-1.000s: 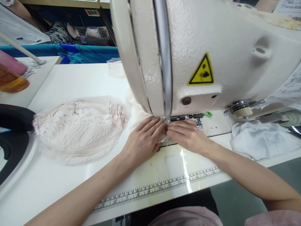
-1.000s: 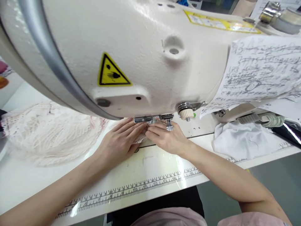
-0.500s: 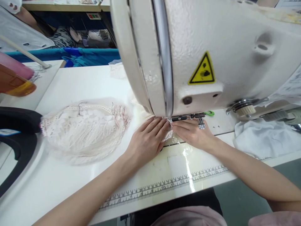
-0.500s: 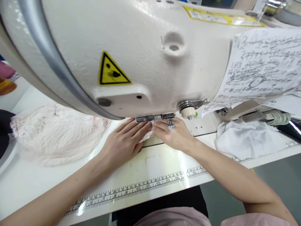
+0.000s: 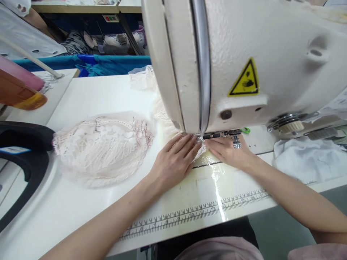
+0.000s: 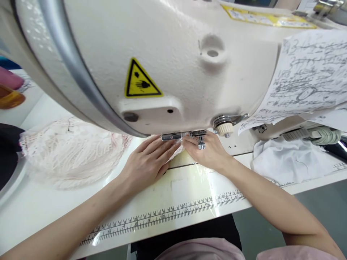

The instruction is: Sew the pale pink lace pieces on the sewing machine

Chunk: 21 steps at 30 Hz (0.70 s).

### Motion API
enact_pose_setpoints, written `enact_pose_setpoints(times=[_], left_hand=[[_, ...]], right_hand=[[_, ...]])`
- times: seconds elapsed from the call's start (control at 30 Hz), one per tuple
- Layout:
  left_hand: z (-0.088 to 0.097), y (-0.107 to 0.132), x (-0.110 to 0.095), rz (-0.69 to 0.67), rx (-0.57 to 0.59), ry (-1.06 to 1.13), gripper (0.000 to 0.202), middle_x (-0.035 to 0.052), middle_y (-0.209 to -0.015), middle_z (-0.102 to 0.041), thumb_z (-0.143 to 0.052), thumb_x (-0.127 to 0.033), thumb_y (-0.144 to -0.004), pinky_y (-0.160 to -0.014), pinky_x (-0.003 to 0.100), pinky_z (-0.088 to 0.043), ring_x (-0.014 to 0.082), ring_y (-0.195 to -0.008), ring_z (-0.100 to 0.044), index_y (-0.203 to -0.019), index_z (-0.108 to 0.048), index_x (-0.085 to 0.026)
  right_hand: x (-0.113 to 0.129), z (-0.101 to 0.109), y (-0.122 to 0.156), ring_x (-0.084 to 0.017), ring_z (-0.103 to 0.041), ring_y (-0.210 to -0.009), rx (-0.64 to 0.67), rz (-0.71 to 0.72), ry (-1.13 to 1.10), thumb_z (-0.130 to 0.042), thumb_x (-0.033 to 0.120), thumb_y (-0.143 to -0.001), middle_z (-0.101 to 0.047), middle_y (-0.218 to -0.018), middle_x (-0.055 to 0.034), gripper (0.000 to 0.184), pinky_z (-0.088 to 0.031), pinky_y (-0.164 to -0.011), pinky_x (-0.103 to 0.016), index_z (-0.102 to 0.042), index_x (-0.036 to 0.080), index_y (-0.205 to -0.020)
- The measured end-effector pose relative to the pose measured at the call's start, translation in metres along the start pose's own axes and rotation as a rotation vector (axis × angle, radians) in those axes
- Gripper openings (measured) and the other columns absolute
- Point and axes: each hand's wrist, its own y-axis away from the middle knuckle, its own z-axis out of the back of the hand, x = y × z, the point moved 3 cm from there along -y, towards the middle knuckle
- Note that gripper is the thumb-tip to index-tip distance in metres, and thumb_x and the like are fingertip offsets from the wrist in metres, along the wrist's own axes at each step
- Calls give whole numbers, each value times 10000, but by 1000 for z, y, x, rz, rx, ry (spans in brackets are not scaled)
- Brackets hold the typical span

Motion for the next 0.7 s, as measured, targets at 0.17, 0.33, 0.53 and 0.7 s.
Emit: enact_pose_setpoints(times=[0.17, 0.33, 0.53, 0.7], left_hand=[[1, 3, 1, -67, -76, 20, 355, 97, -1251, -633, -451, -144, -921, -1027, 409, -498, 224, -1170, -606, -1244, -586, -88], [2, 5, 8, -15, -82, 98, 342, 113, -1211, -655, -448, -132, -898, -1042, 457, -490, 235, -1139, -626, -1184, -631, -86], [4, 4, 13, -1, -118, 94, 316, 114, -1164, -680, -445, -115, -898, -1010, 449, -520, 239, -1086, -655, -1119, -668, -82], [5, 2, 14, 0, -145, 53, 298, 102, -1126, -700, -437, -124, -918, -975, 435, -546, 240, -1045, -676, -1074, -689, -89]], right_hand=[[4, -2, 0, -93, -575, -608, 4, 99, 105, -511, 76, -856, -730, -908, 38, 221, -386, -578, -307, -673, 219, -901], [11, -6, 1, -113, -634, -861, 35, 165, 100, -476, 13, -868, -732, -997, 23, 278, -424, -635, -278, -665, 201, -946], [21, -12, 1, -108, -626, -939, 51, 178, 101, -457, -1, -881, -723, -1045, 11, 290, -482, -798, -280, -635, 178, -1025], [28, -15, -1, -97, -634, -873, -40, 204, 93, -486, 56, -900, -733, -908, 36, 200, -502, -800, -258, -632, 187, -943]])
